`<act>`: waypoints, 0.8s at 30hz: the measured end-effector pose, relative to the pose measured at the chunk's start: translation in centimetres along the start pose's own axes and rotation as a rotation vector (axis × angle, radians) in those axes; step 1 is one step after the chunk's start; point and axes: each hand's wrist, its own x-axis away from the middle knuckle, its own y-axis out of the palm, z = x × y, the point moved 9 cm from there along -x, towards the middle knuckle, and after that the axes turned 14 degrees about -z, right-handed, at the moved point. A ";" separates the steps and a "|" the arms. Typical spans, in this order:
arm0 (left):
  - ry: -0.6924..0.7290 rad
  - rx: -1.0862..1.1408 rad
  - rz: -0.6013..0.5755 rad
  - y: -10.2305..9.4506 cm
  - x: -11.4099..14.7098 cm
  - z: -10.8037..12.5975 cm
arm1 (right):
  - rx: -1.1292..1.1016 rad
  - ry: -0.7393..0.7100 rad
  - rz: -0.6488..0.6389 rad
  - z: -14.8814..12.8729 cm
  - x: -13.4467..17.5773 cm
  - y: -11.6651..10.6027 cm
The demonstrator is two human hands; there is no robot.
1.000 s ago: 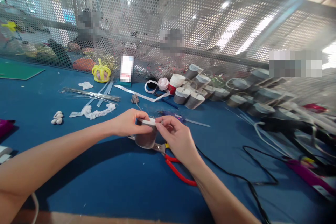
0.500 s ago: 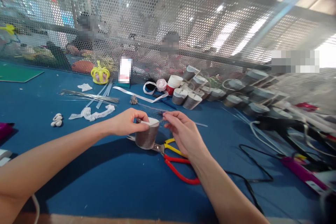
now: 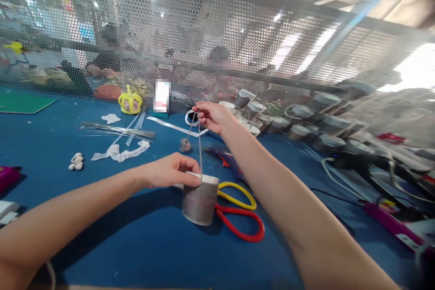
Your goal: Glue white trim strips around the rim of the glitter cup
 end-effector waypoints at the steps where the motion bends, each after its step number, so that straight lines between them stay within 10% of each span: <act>1: 0.003 0.030 -0.020 0.3 -0.1 -0.1 | 0.011 -0.008 0.005 -0.4 -0.8 0.1; 9: 0.025 0.183 -0.066 0.5 -0.1 -0.2 | 0.231 -0.125 0.007 -4.3 -6.1 1.9; 16: 0.029 0.182 -0.055 0.2 -0.1 -0.2 | 0.664 -0.615 0.088 -12.7 -6.6 4.6; 21: 0.058 0.172 -0.016 -0.2 -0.2 -0.2 | 1.039 -0.050 -0.565 -5.2 -4.8 10.8; 24: 0.058 0.194 0.039 -0.7 -0.2 -0.5 | 1.230 -0.033 -0.518 -4.1 -2.3 10.1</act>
